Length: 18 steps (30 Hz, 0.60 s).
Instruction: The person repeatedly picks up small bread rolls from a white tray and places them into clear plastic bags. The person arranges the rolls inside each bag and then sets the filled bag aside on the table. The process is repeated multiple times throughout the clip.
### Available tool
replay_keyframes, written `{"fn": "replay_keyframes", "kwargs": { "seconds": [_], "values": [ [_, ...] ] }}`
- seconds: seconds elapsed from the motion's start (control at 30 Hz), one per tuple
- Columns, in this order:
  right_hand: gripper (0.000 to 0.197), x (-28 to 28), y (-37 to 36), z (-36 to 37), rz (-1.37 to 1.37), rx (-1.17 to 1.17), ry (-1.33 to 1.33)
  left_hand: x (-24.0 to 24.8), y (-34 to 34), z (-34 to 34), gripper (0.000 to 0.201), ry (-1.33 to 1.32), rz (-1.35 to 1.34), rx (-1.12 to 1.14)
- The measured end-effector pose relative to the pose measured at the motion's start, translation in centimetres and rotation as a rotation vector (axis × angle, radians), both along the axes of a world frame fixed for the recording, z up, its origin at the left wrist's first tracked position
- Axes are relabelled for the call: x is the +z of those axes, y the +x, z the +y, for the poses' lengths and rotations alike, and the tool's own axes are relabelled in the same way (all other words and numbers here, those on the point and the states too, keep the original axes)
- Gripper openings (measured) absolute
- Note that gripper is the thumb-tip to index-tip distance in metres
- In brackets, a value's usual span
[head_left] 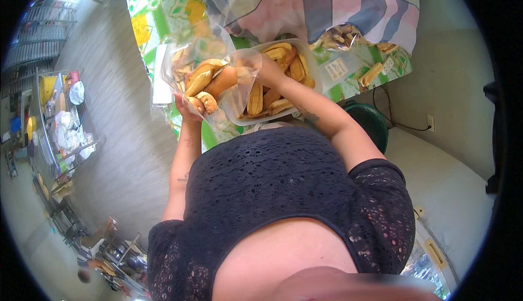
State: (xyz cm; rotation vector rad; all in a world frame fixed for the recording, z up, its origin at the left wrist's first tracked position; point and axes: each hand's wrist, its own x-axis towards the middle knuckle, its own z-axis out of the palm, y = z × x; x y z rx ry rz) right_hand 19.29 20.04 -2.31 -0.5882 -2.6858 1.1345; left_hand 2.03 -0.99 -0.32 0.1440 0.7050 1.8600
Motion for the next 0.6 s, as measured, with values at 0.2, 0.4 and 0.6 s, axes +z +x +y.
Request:
{"fn": "replay_keyframes", "kwargs": {
  "seconds": [0.2, 0.4, 0.6],
  "values": [
    [0.027, 1.7, -2.4, -1.4, -0.097, 0.008, -0.427, 1.4, 1.8, 1.4, 0.085, 0.047, 0.005, -0.097],
    [0.027, 0.0, 1.8, 0.5, -0.239, 0.125, 0.115, 1.9, 2.6, 2.3, 0.085, -0.064, 0.019, 0.005],
    [0.035, 0.0, 8.2, 1.9, -0.321, -0.145, -0.042, 1.9, 1.6, 2.3, 0.087, -0.072, 0.215, 0.033]
  ]
}}
